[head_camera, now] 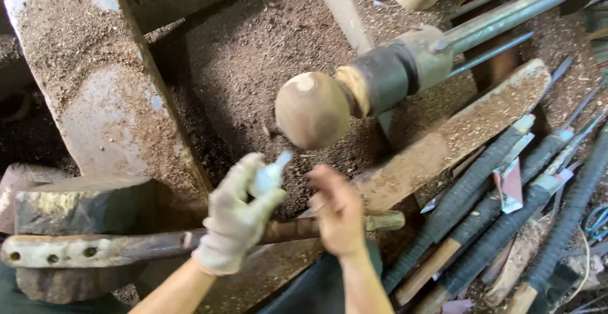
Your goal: The person applies liquid from a squeeze bottle onto a spinning wooden ball mounted on a lathe, rubs sawdust over the wet surface, then uses a chisel against the tool rest to shape the spinning workpiece into a vase-like form with a narrow neck.
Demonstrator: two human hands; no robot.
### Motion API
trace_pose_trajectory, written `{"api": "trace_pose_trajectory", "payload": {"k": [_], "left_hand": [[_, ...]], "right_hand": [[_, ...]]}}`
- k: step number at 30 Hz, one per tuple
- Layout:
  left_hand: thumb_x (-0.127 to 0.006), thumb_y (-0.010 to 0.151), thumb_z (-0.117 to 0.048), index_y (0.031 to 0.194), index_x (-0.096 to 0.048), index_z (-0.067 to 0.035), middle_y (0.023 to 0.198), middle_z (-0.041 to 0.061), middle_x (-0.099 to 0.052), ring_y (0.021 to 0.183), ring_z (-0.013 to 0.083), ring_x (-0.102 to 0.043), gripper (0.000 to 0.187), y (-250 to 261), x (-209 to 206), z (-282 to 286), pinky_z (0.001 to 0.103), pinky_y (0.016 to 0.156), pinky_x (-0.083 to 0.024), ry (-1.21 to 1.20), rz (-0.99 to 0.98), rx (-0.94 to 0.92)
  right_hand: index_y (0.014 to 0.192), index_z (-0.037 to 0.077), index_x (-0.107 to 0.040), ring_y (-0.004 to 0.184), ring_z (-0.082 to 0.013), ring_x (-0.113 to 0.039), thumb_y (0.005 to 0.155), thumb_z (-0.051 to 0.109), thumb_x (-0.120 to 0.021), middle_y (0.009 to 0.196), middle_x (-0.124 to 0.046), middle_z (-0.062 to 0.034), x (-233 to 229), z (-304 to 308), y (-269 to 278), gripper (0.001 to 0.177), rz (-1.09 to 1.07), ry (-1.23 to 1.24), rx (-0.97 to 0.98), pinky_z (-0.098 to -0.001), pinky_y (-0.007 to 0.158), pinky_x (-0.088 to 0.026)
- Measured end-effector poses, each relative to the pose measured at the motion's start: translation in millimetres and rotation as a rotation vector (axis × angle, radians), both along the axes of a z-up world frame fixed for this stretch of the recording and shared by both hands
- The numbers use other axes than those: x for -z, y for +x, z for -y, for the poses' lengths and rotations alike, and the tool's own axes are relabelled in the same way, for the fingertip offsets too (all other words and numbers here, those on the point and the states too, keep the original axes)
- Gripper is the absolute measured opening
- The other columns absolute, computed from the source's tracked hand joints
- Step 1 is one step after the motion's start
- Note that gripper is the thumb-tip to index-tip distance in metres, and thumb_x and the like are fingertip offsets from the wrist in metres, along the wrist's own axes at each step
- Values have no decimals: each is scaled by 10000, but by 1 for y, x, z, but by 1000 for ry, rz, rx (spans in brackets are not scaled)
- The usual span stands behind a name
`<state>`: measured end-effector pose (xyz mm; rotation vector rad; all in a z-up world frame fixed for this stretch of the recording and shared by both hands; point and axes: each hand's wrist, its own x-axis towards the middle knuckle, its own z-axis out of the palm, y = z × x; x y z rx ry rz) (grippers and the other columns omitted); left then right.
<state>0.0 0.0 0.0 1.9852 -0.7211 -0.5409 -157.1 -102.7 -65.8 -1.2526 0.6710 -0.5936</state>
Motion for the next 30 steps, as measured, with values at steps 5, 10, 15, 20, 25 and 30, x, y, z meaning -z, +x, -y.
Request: {"api": "trace_pose_trajectory", "payload": {"k": [5,10,15,20,25,30], "left_hand": [[-781,801,-81,1314,-601,23,1112,161,-731,987,298,-737,554,-49,25,25,354,860,-589,-224,391,238],[-765,690,-137,1135,-631,33,938,181,-681,786,349,-693,494,-19,-16,80,392,682,-567,-72,337,556],[-872,741,-421,1129,-588,13,1058,209,-645,939,343,-668,647,52,2,108,432,800,-582,21,818,257],[-895,580,-549,1137,-577,-37,1085,175,-635,994,326,-650,820,30,8,179,447,882,-561,167,777,349],[-899,434,-600,1160,-544,-55,1105,180,-597,1034,378,-616,975,28,33,206,512,915,-524,148,1052,365],[-832,632,-527,1293,-570,-124,1056,86,-612,928,252,-660,817,70,50,217,410,762,-618,513,229,408]], "right_hand": [[1419,23,-533,1177,-207,-639,970,152,-697,1285,-666,-105,2,-14,-19,496,23,151,-68,-360,1034,-521],[1227,11,-659,1027,-179,-721,888,133,-726,1110,-751,-84,14,64,-48,367,-178,232,102,-337,957,-595],[1154,18,-722,799,-163,-565,926,109,-784,950,-688,-65,35,208,-88,253,-492,-560,279,-319,727,-471],[1291,-8,-622,931,-143,-642,1003,106,-685,1106,-667,-91,55,239,-72,316,-168,-275,429,-316,807,-572],[1316,-21,-548,1083,-211,-678,1020,41,-616,1234,-638,-151,85,199,-65,309,198,-128,390,-348,885,-609],[1425,20,-514,999,-244,-693,981,59,-708,1274,-681,-226,100,161,-75,486,208,95,420,-355,836,-577]]}}
